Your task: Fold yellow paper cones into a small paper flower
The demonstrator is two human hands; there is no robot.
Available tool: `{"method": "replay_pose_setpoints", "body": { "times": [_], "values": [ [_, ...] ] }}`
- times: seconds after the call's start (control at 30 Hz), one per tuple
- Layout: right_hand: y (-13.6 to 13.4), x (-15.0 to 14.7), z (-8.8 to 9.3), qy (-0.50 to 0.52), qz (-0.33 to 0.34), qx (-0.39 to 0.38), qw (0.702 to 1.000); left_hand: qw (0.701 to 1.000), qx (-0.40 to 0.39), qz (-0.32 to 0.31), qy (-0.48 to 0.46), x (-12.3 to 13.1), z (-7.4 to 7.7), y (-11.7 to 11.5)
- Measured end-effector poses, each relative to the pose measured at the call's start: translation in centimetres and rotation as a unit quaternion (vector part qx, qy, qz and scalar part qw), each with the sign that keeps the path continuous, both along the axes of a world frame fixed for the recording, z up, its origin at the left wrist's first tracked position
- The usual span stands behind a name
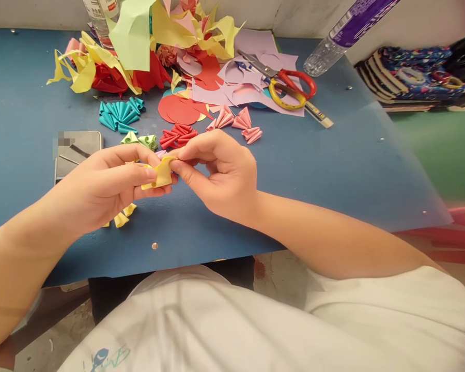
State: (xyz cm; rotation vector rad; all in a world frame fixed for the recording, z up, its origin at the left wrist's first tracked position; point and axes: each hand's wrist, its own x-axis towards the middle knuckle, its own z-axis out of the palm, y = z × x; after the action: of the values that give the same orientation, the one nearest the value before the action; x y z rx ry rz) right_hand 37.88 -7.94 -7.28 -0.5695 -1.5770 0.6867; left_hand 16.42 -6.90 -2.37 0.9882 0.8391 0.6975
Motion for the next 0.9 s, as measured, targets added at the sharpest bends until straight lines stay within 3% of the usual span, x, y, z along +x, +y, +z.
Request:
{"method": "replay_pose_setpoints", "body": {
  "times": [0.43, 0.8, 0.9],
  "values": [
    [-0.78, 0.21, 0.07, -0.097, -0.118, 0.105, 0.983, 1.000, -0.014, 0.019, 0.017, 0.52, 0.51, -0.47],
    [-0.46, 0.46, 0.02, -0.110, -0.110, 0.154, 0.976, 1.000, -0.026, -0.008, -0.002, 0.40, 0.27, -0.24],
    [-0.47, 0.50, 0.20, -0.100, -0.099, 0.138, 0.980, 1.000, -0.021, -0.006, 0.002, 0.26, 0.34, -0.24]
  ]
}}
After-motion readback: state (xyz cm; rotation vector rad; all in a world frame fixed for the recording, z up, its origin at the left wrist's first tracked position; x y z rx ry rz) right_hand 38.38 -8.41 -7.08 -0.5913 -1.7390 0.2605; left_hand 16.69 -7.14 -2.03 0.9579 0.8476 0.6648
